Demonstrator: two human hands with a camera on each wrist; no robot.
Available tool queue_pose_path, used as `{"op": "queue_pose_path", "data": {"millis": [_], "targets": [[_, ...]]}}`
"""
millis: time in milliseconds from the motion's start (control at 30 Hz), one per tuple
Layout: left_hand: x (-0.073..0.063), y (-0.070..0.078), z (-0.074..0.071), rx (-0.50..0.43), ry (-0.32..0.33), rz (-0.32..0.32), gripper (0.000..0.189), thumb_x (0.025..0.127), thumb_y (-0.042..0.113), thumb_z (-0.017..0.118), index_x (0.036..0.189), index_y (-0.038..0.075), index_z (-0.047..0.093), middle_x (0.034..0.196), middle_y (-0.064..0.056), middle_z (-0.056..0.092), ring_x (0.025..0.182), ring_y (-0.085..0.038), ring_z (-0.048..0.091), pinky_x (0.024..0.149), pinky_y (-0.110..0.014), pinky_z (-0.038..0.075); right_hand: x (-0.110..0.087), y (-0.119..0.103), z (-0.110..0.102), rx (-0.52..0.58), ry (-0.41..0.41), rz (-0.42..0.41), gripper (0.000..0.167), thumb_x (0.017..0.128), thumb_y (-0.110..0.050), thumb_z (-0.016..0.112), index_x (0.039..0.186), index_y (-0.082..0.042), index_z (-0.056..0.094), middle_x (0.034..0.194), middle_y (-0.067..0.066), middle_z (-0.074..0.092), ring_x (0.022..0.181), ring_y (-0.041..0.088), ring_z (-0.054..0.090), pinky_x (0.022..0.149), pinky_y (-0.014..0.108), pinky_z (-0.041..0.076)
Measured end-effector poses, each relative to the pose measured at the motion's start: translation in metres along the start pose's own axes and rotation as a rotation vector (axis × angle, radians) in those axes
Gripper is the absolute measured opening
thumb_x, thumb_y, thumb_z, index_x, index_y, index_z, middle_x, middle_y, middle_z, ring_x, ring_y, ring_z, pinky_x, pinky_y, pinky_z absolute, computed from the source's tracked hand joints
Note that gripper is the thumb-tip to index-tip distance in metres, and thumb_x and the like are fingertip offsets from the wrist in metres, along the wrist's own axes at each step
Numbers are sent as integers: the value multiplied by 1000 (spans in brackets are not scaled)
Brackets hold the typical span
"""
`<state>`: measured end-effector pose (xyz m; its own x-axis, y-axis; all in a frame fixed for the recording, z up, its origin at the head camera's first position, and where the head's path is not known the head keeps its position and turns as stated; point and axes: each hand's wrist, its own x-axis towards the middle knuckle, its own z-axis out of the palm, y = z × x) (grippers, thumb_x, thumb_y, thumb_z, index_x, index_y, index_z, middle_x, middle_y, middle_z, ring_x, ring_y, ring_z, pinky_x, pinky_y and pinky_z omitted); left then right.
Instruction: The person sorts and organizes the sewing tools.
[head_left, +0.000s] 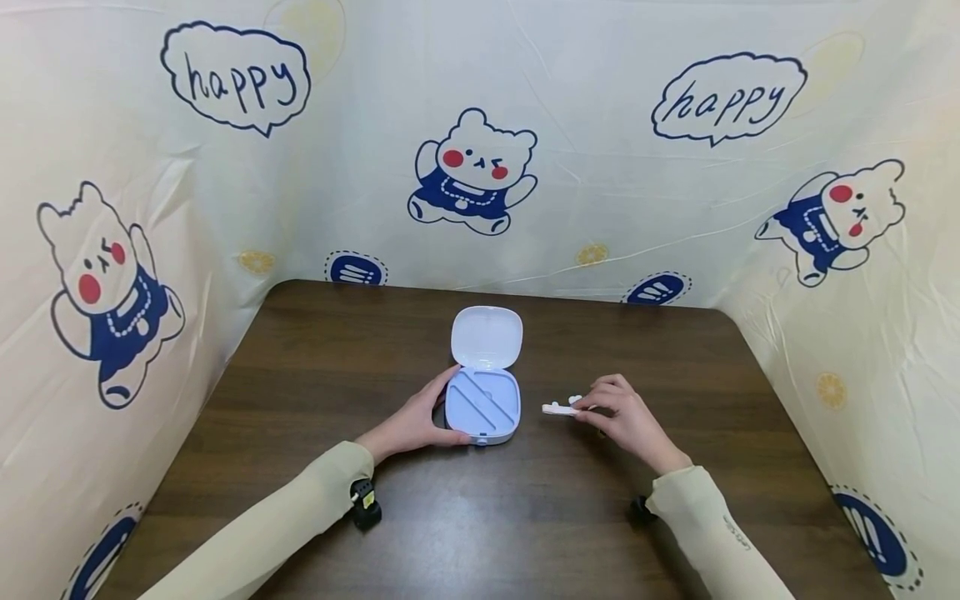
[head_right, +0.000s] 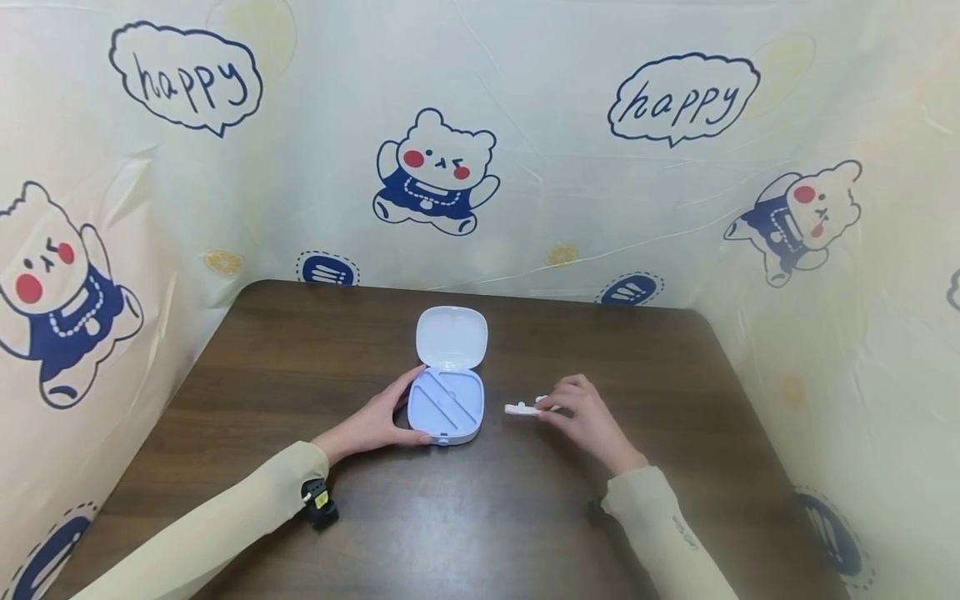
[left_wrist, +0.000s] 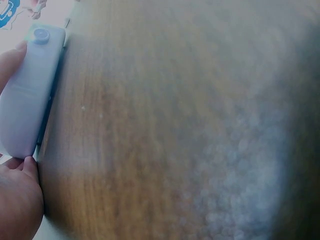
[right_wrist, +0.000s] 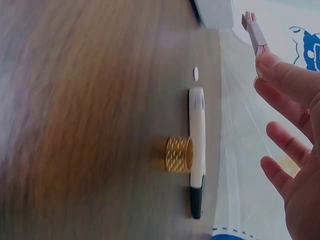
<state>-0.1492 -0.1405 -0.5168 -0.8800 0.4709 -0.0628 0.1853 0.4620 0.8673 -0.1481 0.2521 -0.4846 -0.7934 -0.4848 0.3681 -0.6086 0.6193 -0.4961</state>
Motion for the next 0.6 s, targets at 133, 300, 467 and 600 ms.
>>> {"op": "queue_pose_path", "data": {"millis": [133, 300, 467, 600], "targets": [[1, -1, 0, 6, -4, -6, 120, 78, 47, 91, 168, 24, 15, 170, -7, 25, 155, -26, 27, 123, -51, 28, 6, -6, 5, 18, -1, -14, 22, 80, -8, 89, 97, -20, 83, 95, -10, 75, 105, 19, 55, 87, 37, 50], [1, -1, 0, 17, -5, -9, 120, 78, 48, 91, 168, 24, 15, 170, -7, 25, 155, -26, 27, 123, -51, 29, 11, -12, 9, 31, -40, 20, 18, 83, -12, 88, 99, -21, 83, 95, -12, 74, 108, 18, 54, 89, 41, 51], [0, 0, 0, 4, -6, -9, 120, 78, 48, 91, 168, 25, 15, 170, -6, 25, 155, -25, 28, 123, -50, 29, 16, -17, 14, 47, -58, 26, 17, 85, -13, 87, 99, -22, 83, 95, -14, 73, 109, 16, 53, 89, 40, 51], [0, 0, 0, 3, -5, -5, 119, 78, 47, 91, 168, 25, 16, 170, -6, 25, 155, -25, 28, 123, -50, 29, 20, -23, 16, 69, -68, 34, 17, 86, -13, 87, 100, -22, 83, 95, -14, 73, 109, 16, 53, 88, 40, 51]]}}
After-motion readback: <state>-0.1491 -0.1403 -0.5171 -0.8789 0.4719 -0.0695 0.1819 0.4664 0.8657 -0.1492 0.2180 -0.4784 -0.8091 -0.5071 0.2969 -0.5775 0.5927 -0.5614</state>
